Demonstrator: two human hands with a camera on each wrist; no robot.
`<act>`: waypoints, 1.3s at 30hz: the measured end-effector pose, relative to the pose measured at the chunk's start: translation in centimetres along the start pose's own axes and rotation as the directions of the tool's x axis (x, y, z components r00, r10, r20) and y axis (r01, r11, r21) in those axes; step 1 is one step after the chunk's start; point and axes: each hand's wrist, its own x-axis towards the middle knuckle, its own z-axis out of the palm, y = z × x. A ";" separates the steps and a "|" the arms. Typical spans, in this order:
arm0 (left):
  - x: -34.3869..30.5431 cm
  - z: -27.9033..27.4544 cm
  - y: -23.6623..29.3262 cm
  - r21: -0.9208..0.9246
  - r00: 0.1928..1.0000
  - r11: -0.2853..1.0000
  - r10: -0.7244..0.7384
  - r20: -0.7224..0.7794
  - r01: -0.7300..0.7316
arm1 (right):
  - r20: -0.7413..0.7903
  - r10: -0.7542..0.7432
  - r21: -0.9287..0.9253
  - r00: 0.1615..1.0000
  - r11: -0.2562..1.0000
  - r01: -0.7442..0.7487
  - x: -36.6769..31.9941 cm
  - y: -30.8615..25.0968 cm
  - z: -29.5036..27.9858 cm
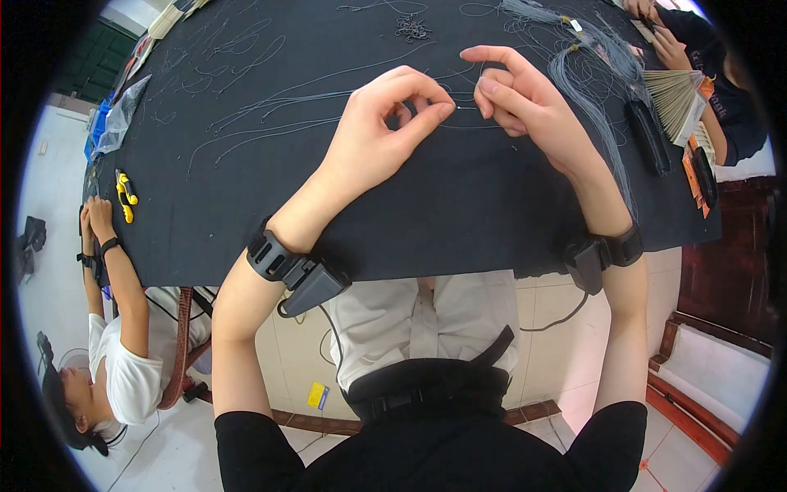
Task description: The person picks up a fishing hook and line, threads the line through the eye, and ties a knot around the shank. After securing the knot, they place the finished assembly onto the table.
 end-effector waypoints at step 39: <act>0.4 -0.2 0.6 0.184 0.902 0.924 0.371 -0.220 -0.336 | 0.068 -0.173 -0.058 0.982 0.982 0.177 -0.3 -0.3 0.2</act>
